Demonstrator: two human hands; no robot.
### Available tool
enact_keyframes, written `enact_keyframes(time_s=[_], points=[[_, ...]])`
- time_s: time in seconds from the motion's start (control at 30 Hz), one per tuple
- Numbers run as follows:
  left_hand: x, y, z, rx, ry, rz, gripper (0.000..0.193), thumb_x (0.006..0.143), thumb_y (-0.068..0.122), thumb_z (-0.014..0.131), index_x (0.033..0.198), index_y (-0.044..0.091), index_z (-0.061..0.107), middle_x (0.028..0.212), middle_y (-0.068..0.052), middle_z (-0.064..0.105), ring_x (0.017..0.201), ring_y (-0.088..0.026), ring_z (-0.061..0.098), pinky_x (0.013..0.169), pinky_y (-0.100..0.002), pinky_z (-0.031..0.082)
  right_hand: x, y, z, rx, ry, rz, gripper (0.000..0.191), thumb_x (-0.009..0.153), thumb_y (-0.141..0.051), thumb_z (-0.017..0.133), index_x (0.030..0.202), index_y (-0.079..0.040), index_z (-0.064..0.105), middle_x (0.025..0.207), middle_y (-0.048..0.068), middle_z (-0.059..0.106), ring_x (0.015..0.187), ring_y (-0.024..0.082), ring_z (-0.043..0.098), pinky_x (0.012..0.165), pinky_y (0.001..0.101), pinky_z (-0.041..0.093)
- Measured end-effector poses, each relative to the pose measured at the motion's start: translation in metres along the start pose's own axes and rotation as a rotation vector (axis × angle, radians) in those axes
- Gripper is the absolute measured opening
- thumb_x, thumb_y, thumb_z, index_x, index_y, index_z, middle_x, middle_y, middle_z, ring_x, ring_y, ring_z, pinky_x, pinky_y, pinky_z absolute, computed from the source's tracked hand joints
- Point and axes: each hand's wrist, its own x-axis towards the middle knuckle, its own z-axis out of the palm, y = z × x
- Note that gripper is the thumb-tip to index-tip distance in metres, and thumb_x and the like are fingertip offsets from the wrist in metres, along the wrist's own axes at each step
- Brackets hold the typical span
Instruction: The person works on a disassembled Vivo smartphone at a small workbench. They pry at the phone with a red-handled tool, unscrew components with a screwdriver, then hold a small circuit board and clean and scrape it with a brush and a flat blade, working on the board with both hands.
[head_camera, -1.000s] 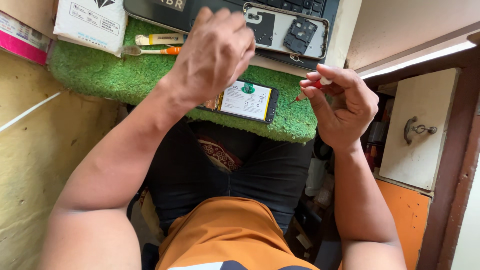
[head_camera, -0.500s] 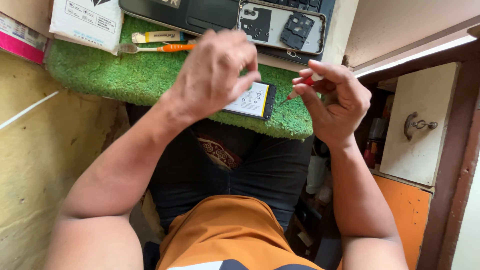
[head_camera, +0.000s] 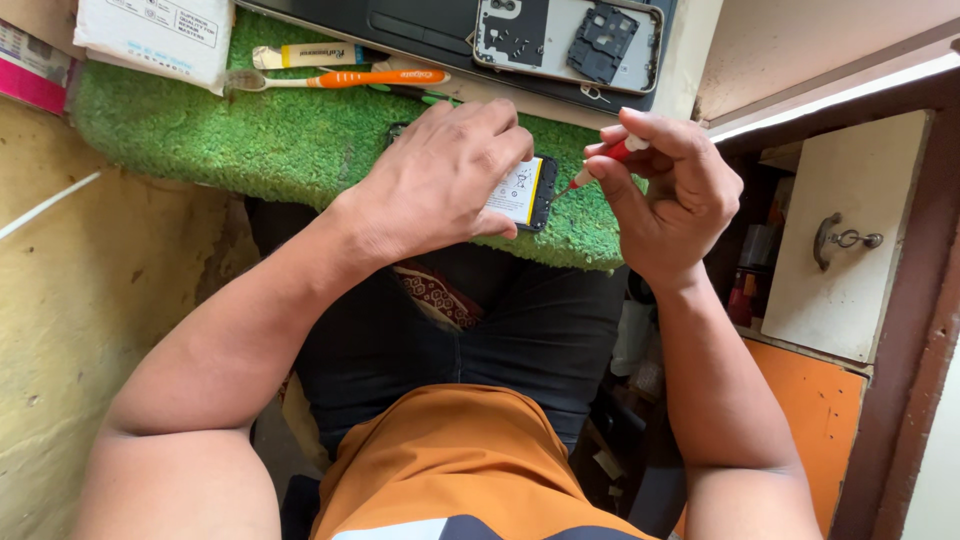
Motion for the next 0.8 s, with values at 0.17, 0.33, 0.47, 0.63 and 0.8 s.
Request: enact_keyframes(time_s=[0.17, 0.33, 0.47, 0.63, 0.8], points=[[0.001, -0.004, 0.003, 0.018, -0.007, 0.009, 0.062, 0.065, 0.035, 0.094, 0.109, 0.003, 0.064, 0.104, -0.012, 0.058, 0.101, -0.031, 0.062, 0.086, -0.046, 0.047, -0.002, 0.003, 0.002, -0.016, 0.009, -0.015, 0.037, 0.104, 0.006, 0.080, 0.135, 0.003, 0.060, 0.110, 0.015, 0.069, 0.098, 0.019, 0.076, 0.081, 0.0293, 0.068], [-0.001, -0.006, 0.005, 0.017, -0.005, 0.004, 0.062, 0.065, 0.033, 0.094, 0.109, 0.004, 0.064, 0.105, -0.012, 0.058, 0.101, -0.031, 0.062, 0.087, -0.046, 0.047, -0.003, 0.007, 0.003, -0.004, 0.018, -0.008, 0.036, 0.104, 0.007, 0.081, 0.134, 0.003, 0.061, 0.110, 0.015, 0.068, 0.098, 0.019, 0.075, 0.081, 0.0294, 0.067], [-0.001, -0.008, 0.008, 0.023, -0.007, 0.007, 0.062, 0.065, 0.033, 0.094, 0.110, 0.003, 0.064, 0.106, -0.012, 0.057, 0.101, -0.031, 0.062, 0.088, -0.046, 0.046, -0.002, 0.007, 0.004, -0.030, 0.011, -0.019, 0.036, 0.103, 0.007, 0.081, 0.133, 0.003, 0.061, 0.110, 0.015, 0.067, 0.097, 0.019, 0.075, 0.080, 0.0290, 0.067], [0.001, -0.008, 0.009, 0.014, -0.020, 0.004, 0.063, 0.065, 0.033, 0.094, 0.111, 0.004, 0.062, 0.106, -0.012, 0.057, 0.102, -0.031, 0.062, 0.089, -0.046, 0.046, 0.012, -0.004, 0.002, -0.120, -0.095, -0.125, 0.028, 0.101, 0.008, 0.079, 0.124, 0.003, 0.065, 0.108, 0.016, 0.072, 0.094, 0.021, 0.077, 0.079, 0.0291, 0.066], [0.002, -0.004, 0.005, -0.019, -0.017, -0.001, 0.060, 0.067, 0.031, 0.092, 0.112, 0.005, 0.062, 0.107, -0.013, 0.056, 0.103, -0.032, 0.061, 0.089, -0.047, 0.045, 0.024, -0.027, -0.006, -0.174, -0.294, -0.132, 0.026, 0.099, 0.012, 0.071, 0.123, 0.003, 0.067, 0.106, 0.017, 0.075, 0.095, 0.022, 0.076, 0.082, 0.0305, 0.065]])
